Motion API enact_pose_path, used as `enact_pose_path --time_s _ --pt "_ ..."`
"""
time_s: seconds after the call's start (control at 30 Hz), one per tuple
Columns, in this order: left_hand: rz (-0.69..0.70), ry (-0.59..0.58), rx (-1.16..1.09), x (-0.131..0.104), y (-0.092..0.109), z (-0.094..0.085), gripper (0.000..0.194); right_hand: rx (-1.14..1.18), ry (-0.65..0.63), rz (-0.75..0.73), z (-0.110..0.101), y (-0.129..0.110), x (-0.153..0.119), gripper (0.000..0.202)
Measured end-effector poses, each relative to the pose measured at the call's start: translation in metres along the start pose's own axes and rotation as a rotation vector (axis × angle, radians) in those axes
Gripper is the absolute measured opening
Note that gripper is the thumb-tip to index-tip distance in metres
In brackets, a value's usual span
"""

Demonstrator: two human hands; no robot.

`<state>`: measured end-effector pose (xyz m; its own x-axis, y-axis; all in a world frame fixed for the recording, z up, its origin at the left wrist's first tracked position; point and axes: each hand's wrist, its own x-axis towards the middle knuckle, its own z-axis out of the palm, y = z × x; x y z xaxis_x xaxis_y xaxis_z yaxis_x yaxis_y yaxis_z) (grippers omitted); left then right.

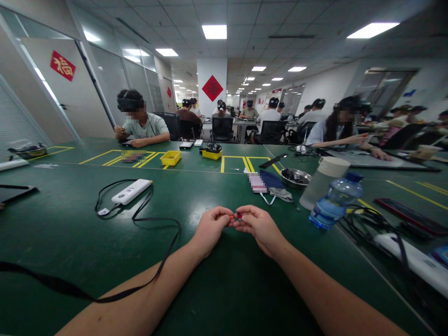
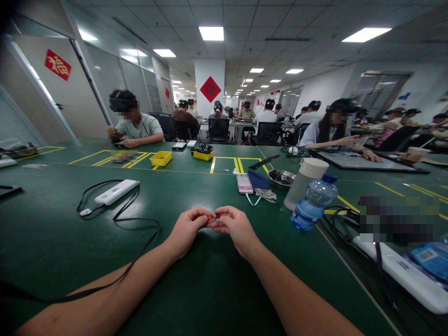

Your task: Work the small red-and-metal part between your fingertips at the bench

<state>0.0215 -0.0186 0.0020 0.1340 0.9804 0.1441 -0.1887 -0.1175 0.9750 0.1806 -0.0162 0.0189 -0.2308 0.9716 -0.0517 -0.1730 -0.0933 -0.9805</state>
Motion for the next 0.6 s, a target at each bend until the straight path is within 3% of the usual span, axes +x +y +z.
enact_pose_path --time_s 0.37,0.6 --pt "0.022 0.004 0.054 -0.0004 0.0017 0.0011 0.02 -0.138 0.019 -0.074 0.0001 0.0015 -0.0018 0.03" --pt "-0.004 0.009 -0.003 0.0001 -0.0003 0.0007 0.016 -0.029 -0.022 -0.033 0.0005 0.0003 -0.0022 0.025"
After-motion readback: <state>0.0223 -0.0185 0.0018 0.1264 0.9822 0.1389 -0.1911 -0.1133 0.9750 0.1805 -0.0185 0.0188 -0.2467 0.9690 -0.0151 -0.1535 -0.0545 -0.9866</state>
